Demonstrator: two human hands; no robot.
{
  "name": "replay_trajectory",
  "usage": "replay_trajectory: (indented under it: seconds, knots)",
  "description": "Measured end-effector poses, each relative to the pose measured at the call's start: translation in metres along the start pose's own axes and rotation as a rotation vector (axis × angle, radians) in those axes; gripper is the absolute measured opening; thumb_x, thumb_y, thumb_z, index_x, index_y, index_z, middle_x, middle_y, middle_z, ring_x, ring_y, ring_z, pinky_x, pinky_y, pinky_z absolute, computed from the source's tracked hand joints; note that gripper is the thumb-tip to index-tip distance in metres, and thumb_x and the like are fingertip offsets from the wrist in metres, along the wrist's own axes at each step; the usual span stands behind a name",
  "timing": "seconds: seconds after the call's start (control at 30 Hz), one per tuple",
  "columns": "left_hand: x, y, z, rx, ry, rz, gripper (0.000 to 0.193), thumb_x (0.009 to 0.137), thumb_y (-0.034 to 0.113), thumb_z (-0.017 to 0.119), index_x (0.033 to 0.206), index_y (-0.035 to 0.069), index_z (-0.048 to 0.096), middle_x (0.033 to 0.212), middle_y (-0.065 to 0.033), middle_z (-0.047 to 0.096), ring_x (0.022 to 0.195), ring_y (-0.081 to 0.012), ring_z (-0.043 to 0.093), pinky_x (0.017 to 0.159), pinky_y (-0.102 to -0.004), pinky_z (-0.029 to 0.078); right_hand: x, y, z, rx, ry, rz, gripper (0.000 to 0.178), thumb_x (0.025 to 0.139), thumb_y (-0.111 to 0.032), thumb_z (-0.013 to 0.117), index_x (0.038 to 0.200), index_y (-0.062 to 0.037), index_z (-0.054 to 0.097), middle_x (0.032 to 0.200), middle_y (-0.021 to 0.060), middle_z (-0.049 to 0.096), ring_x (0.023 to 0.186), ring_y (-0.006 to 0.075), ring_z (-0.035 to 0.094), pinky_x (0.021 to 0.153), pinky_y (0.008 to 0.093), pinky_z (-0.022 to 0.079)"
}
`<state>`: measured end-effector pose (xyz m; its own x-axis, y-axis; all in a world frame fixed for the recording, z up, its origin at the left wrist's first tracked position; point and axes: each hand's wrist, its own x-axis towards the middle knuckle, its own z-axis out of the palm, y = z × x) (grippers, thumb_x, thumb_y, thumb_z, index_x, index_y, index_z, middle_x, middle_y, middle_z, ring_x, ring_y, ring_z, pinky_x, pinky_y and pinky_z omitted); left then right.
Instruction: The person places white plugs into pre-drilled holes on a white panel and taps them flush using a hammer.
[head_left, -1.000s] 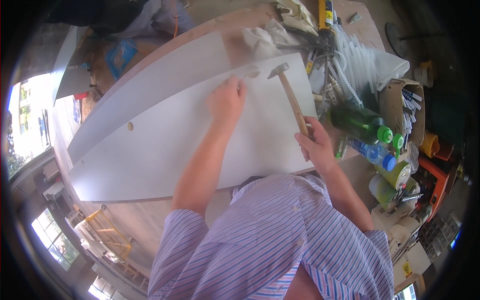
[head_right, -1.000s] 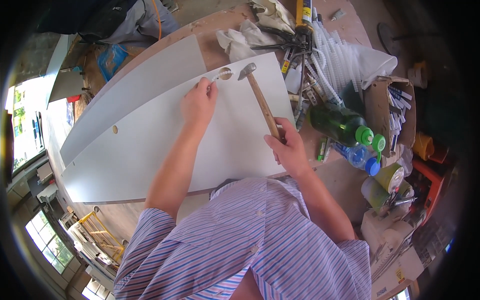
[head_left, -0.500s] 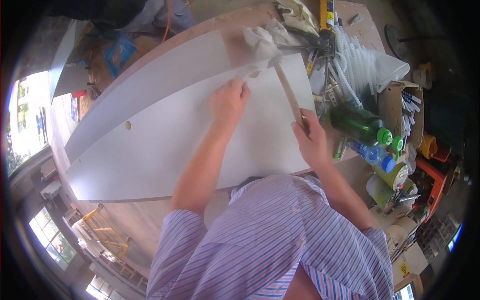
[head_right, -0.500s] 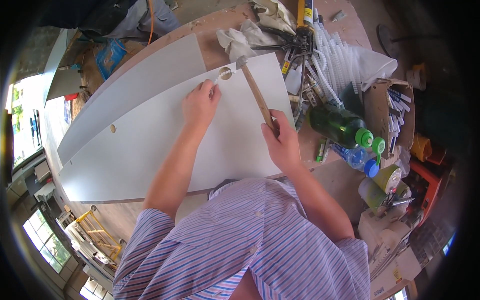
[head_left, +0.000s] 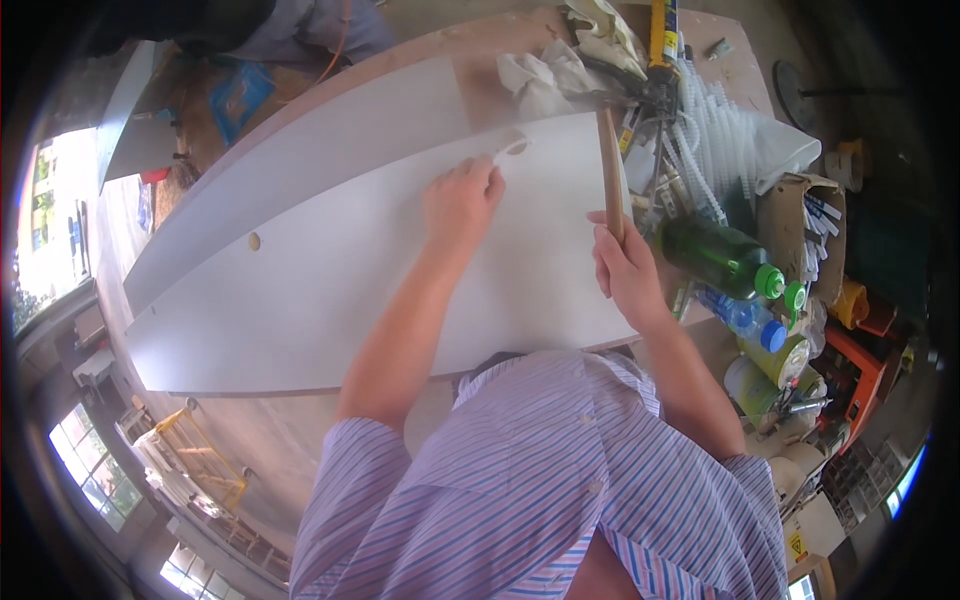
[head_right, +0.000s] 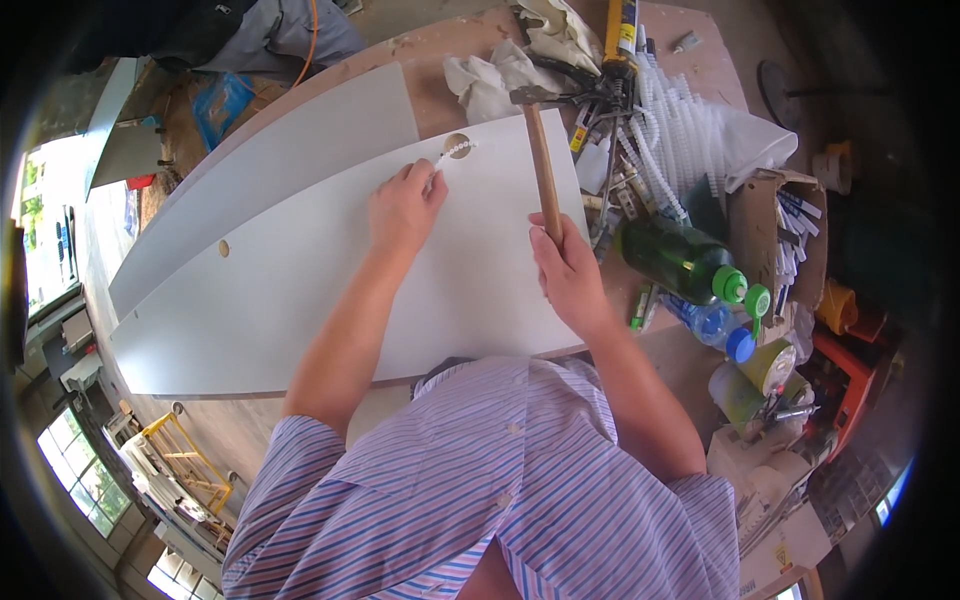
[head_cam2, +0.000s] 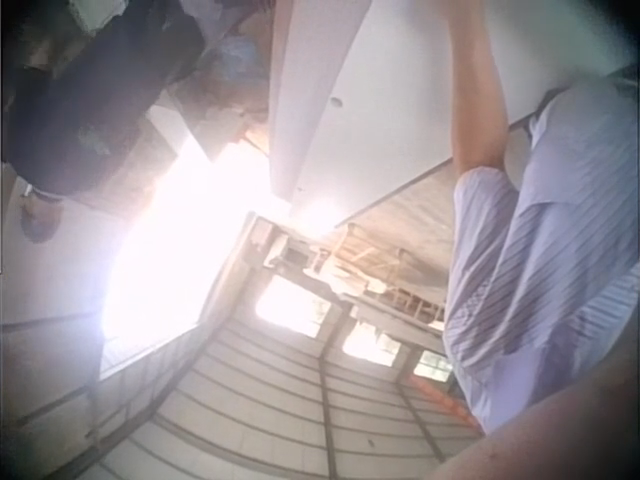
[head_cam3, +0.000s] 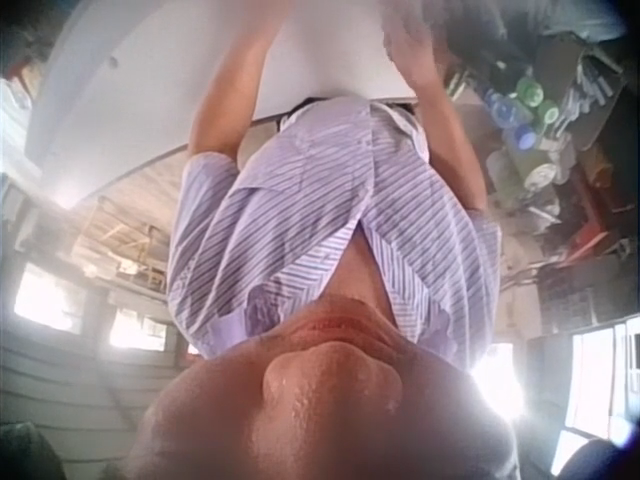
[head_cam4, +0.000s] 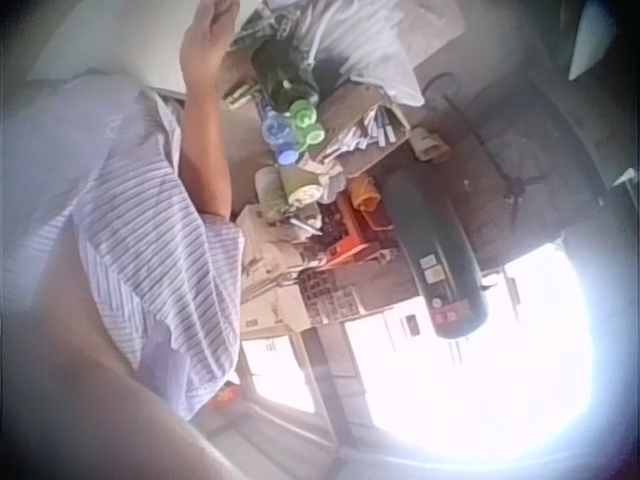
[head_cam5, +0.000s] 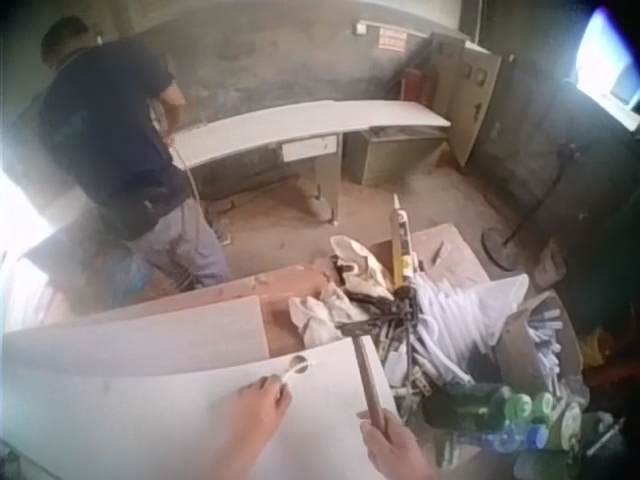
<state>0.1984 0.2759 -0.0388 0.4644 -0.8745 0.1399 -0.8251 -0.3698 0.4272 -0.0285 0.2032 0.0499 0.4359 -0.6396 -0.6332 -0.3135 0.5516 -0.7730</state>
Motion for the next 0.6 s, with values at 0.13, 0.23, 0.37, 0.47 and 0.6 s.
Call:
replay_trajectory:
  seconds: [0.13,0.23,0.37,0.47,0.6]
  knots:
    - [0.0,-0.001,0.002,-0.016,0.005,0.009,0.009,0.088,0.02,0.068,0.09,0.012,0.064,0.078,-0.0077,0.066,0.067,-0.0319,0.066,0.06,-0.0452,0.052,0.008,0.022,0.004,-0.481,0.199,-0.212,0.03,0.103,-0.03,0.058,0.102,-0.0009,0.054,0.067,0.0067,0.051,0.057,0.0145,0.043,0.055,0.0343,0.04]
    - [-0.001,0.0,0.001,-0.012,0.02,0.02,0.01,0.087,0.02,0.068,0.091,0.012,0.064,0.077,-0.0074,0.066,0.067,-0.0315,0.065,0.06,-0.0446,0.052,0.007,0.018,0.01,-0.536,0.166,-0.197,0.031,0.103,-0.03,0.059,0.095,-0.0012,0.052,0.063,0.0126,0.051,0.053,0.0212,0.047,0.054,0.0382,0.042]
    - [-0.001,-0.002,0.001,-0.014,0.024,0.025,0.01,0.087,0.019,0.068,0.091,0.011,0.064,0.077,-0.0068,0.065,0.066,-0.031,0.065,0.06,-0.0441,0.052,0.011,0.025,0.015,-0.622,0.142,-0.198,0.031,0.102,-0.03,0.059,0.094,-0.0009,0.052,0.062,0.0163,0.054,0.053,0.0295,0.052,0.054,0.0412,0.042]
    - [-0.002,-0.002,0.002,-0.012,0.025,0.016,0.01,0.087,0.019,0.068,0.092,0.011,0.064,0.076,-0.0064,0.065,0.066,-0.0307,0.065,0.06,-0.0438,0.052,0.009,0.024,0.017,-0.644,0.138,-0.208,0.03,0.102,-0.029,0.058,0.094,-0.0007,0.052,0.064,0.0198,0.056,0.055,0.0365,0.054,0.054,0.0435,0.042]
    - [-0.001,0.001,-0.001,-0.027,0.006,0.005,0.01,0.087,0.019,0.068,0.091,0.012,0.063,0.076,-0.0066,0.065,0.066,-0.0308,0.065,0.059,-0.0441,0.051,0.012,0.035,0.016,-0.667,0.163,-0.245,0.027,0.103,-0.027,0.056,0.096,-0.0014,0.051,0.064,0.0208,0.056,0.056,0.0397,0.056,0.054,0.0448,0.042]
